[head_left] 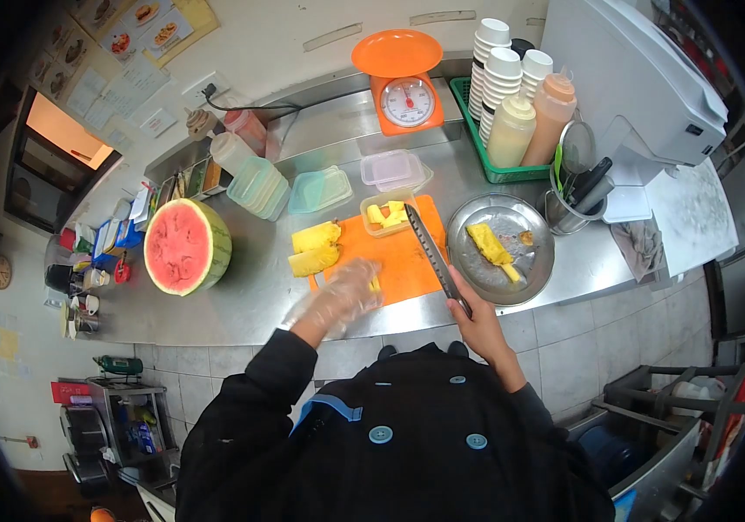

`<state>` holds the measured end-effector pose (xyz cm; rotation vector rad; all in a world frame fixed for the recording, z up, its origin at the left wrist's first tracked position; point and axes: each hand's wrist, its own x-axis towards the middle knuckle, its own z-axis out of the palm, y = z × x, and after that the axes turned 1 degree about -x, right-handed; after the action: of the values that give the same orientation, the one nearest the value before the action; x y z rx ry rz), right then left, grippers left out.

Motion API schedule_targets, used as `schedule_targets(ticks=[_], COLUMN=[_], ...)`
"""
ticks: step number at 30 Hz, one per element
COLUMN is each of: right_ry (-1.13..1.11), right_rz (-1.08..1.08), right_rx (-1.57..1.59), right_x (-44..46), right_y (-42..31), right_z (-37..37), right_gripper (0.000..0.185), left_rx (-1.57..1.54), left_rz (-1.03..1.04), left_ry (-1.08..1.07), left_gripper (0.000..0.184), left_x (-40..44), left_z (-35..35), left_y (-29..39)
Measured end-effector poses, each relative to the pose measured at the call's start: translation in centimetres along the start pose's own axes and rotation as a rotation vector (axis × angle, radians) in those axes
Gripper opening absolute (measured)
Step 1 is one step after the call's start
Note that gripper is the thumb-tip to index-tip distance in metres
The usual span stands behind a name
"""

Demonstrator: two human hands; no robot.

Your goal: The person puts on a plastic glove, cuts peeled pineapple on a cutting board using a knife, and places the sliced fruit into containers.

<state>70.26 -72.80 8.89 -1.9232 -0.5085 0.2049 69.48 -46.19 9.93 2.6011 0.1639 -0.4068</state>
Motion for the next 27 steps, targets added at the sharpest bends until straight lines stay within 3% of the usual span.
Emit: schedule_targets(ticks=[2, 3, 5, 6, 8, 9, 11, 15, 17, 19, 21, 24, 27], right_ry=[0.009, 0.018, -0.014, -0.042, -0.057, -0.069, -0.061, -0.090, -0.117, -0.144, -0.002, -0.080, -0.049], right_rz=[-0.013, -0.025, 0.017, 0.053, 0.050, 0.052, 0.006, -0.007, 0.003, 0.013, -0.199, -0.089, -0.158], right_rx=[-0.001, -0.005, -0.008, -0.008, -0.007, -0.007, -0.017, -0.059, -0.062, -0.065, -0.061, -0.082, -0.168], right_x=[-0.1, -0.3, -0.5, -0.4, -0.5, -0.6, -0.8, -1.1, -1.2, -1.3, -1.4, -1.8, -2.0], right_y=[0.4, 0.4, 0.1, -0.1, 0.3, 0.4, 0.4, -0.5, -1.2, -1.3, -1.3, -2.2, -1.8], right_z=[0.3, 0.4, 0.4, 0.5, 0.8, 0.9, 1.2, 1.1, 0.8, 0.9, 1.3, 1.1, 1.6], right_gripper=[0.055, 0.055, 0.056, 0.057, 0.057, 0.057, 0.057, 0.057, 0.056, 0.055, 0.058, 0.060, 0.062], left_rx=[0.107, 0.107, -0.395, -0.397, -0.945, -0.945, -1.452, -1.803, -2.081, -2.067, -2.051, -2.134, -2.184], left_rz=[0.188, 0.188, -0.146, -0.148, -0.164, -0.163, -0.060, -0.069, 0.122, 0.101, 0.081, 0.100, 0.136], left_ry=[0.204, 0.201, 0.035, 0.040, 0.027, 0.029, 0.092, 0.003, -0.117, -0.057, 0.003, 0.084, 0.057], left_gripper=[0.031, 0.031, 0.034, 0.034, 0.040, 0.040, 0.039, 0.039, 0.043, 0.042, 0.041, 0.039, 0.040], left_x=[-0.3, -0.2, 0.1, 0.5, 1.5, 0.9, -0.8, -0.2, 0.7, 1.6, 2.6, 3.8, 3.9], left_z=[2.4, 2.2, 1.5, 1.8, 2.8, 2.2, 0.5, 0.0, 0.6, 1.5, 2.2, 2.7, 2.1], left_y=[-1.3, -1.1, -0.7, -1.3, -3.0, -2.3, 0.3, 0.5, 0.2, -0.4, -0.8, -0.6, 1.1])
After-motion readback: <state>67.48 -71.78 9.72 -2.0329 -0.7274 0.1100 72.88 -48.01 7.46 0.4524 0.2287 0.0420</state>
